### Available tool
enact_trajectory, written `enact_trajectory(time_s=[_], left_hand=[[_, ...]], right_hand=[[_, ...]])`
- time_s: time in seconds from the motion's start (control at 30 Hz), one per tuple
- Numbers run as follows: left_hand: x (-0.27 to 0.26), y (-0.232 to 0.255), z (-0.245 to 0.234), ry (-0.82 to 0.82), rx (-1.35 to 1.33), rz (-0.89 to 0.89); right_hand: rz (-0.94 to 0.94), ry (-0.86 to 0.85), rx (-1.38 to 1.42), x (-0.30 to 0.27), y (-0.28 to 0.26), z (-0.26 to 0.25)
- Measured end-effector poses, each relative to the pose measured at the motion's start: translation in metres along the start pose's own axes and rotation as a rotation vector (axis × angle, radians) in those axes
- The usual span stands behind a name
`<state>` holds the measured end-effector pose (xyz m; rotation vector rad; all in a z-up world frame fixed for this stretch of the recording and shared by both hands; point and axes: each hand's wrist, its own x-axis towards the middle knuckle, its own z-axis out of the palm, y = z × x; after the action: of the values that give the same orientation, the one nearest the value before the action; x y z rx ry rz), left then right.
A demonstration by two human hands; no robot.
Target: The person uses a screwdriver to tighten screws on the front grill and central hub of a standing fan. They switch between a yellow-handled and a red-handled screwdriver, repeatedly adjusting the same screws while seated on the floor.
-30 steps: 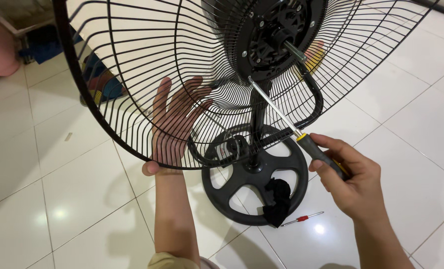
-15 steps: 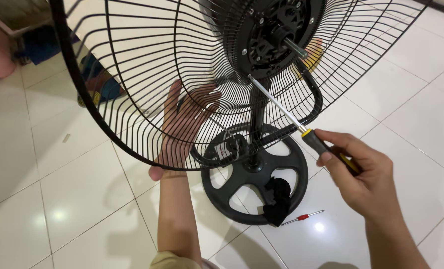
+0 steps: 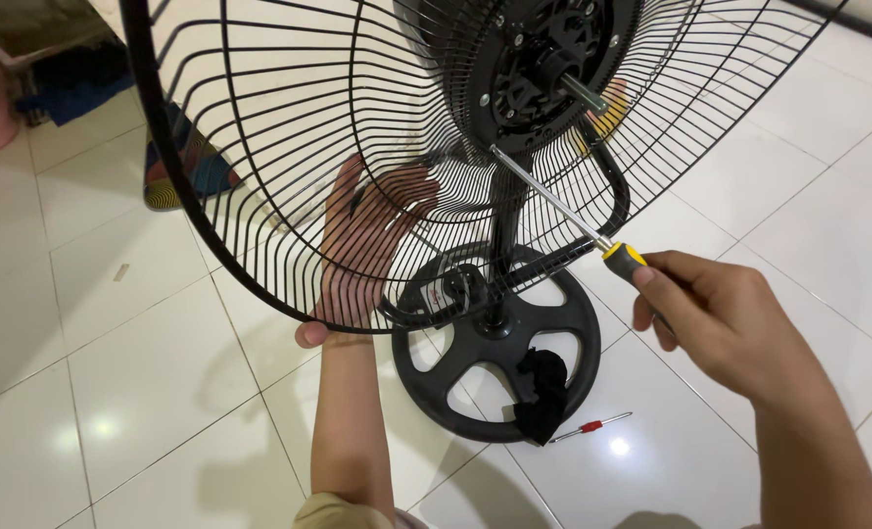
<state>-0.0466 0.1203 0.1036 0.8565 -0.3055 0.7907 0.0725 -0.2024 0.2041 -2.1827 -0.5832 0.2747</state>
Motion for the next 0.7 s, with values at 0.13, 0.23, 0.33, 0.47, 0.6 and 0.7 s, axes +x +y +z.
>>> enact_trajectory(time_s=[0.13, 0.23, 0.33, 0.47, 0.6, 0.7], left_hand=[[0.003, 0.000, -0.002, -0.002, 0.006, 0.000], [0.005, -0.002, -0.002, -0.005, 0.005, -0.003], [0.004, -0.001, -0.007, -0.016, -0.015, -0.019], [0.005, -0.004, -0.006, -0.012, -0.019, -0.023], [0.008, -0.005, -0.005, -0.015, -0.020, -0.020], [0.007, -0.004, -0.004, -0.011, -0.025, -0.024]], right_hand=[[-0.120, 0.183, -0.414, -0.014, -0.011, 0.005], [-0.566, 0.441, -0.557, -0.028, -0.023, 0.013], [-0.756, 0.652, -0.803, -0.039, -0.036, 0.026], [-0.818, 0.679, -0.849, -0.035, -0.036, 0.025], [-0.674, 0.387, -0.641, -0.036, -0.031, 0.014], [-0.611, 0.165, -0.467, -0.035, -0.028, 0.000]])
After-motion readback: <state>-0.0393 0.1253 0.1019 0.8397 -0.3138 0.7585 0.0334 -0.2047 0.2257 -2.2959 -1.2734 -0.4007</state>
